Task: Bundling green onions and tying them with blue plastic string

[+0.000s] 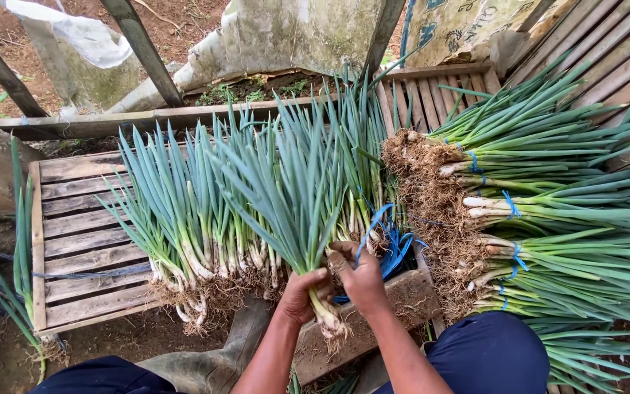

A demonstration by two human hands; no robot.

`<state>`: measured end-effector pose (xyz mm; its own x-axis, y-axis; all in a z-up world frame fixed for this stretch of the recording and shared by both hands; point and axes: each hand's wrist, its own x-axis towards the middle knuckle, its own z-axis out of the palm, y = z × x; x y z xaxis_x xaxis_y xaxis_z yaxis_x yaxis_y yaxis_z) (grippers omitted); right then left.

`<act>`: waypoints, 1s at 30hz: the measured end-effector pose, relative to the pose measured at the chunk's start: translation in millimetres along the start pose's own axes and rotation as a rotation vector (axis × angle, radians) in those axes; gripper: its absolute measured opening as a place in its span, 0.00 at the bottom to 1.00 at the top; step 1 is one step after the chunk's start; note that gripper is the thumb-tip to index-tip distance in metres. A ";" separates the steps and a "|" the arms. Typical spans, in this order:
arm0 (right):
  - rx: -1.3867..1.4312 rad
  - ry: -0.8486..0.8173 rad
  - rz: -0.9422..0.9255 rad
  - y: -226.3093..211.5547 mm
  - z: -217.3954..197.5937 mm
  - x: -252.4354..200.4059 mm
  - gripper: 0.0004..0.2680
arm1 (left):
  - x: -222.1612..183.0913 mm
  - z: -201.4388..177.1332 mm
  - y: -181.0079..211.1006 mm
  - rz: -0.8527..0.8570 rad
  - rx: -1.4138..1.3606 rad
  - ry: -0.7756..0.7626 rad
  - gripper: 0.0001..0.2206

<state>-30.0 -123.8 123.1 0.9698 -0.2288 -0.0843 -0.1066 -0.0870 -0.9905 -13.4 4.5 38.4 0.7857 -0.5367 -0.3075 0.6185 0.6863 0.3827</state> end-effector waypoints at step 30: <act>-0.270 0.254 0.238 8.4 -26.0 16.7 0.14 | -14.2 3.1 -3.5 -0.223 0.087 -0.192 0.11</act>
<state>-20.4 -153.5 116.2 0.8304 -0.5010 -0.2437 -0.4066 -0.2461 -0.8798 -26.7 8.3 44.2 0.6121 -0.7580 -0.2254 0.7677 0.5011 0.3995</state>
